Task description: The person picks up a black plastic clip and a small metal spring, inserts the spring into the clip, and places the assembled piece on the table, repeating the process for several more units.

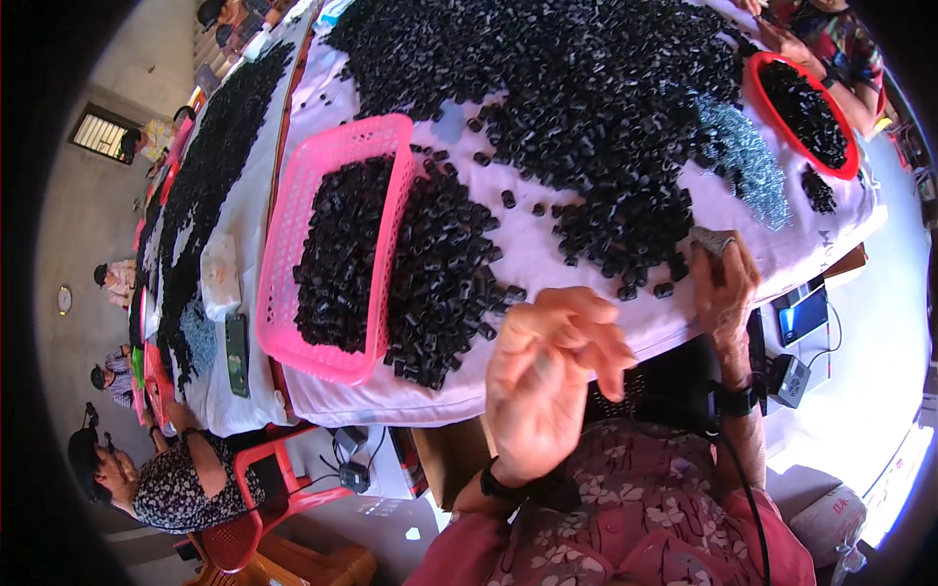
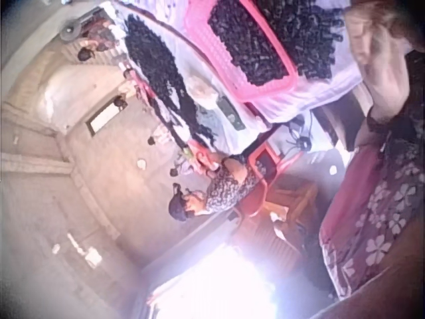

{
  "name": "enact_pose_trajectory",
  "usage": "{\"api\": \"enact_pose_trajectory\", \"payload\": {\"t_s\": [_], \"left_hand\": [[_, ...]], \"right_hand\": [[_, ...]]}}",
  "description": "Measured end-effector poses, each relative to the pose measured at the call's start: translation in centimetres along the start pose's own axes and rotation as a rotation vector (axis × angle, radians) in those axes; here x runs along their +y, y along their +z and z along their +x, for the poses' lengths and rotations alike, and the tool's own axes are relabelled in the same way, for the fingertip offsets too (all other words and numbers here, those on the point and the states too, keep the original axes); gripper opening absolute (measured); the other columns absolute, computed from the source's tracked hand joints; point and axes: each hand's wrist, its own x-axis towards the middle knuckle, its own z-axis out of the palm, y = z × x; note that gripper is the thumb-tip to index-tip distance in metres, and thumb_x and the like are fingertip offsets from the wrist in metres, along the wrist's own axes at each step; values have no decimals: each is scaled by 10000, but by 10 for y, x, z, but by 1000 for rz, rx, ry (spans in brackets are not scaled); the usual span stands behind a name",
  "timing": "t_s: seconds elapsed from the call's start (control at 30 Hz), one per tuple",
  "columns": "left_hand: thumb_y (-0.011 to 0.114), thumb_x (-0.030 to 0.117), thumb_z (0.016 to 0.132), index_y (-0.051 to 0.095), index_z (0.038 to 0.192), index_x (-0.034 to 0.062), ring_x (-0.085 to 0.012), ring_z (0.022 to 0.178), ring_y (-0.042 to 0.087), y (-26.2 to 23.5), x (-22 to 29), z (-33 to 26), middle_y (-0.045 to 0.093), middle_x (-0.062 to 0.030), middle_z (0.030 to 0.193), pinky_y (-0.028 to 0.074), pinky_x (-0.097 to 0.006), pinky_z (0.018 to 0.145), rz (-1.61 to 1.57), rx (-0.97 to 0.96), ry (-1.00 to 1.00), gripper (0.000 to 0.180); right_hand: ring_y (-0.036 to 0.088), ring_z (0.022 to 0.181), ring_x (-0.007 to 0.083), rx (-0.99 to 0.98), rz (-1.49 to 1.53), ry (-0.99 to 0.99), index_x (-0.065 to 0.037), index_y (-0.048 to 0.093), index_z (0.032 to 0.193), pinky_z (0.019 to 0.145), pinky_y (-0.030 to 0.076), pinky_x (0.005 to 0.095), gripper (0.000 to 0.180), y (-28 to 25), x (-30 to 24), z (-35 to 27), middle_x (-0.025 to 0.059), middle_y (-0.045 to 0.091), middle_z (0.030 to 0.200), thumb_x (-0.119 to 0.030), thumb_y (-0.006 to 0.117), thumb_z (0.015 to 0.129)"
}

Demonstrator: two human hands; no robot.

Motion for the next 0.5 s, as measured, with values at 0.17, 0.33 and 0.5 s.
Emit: {"api": "enact_pose_trajectory", "payload": {"t_s": [0.17, 0.33, 0.5], "left_hand": [[519, 235, 989, 496, 965, 41, -225, 820, 558, -11, -5, 7, 549, -138, 1068, 450, -292, 631, 115, 113, -77, 196], [610, 181, 946, 513, 920, 56, -195, 799, 547, -16, -9, 8, 565, -106, 1002, 438, -288, 634, 188, 198, -99, 160], [650, 147, 922, 568, 920, 40, -184, 752, 556, -27, -11, 6, 595, -89, 925, 439, -274, 623, 223, 175, -163, 134]], "right_hand": [[554, 620, 321, -8, -67, -51, 40, 528, 777, 569, 451, 394, 128, -4, -1, 3, 159, 558, 762, 55, 654, 763], [588, 645, 318, -32, -70, -34, 43, 525, 771, 584, 479, 389, 133, -7, -1, 4, 160, 592, 805, 55, 657, 758], [606, 658, 306, -32, -70, -74, 32, 517, 766, 572, 487, 388, 159, -8, 1, 4, 160, 603, 818, 58, 672, 741]]}}
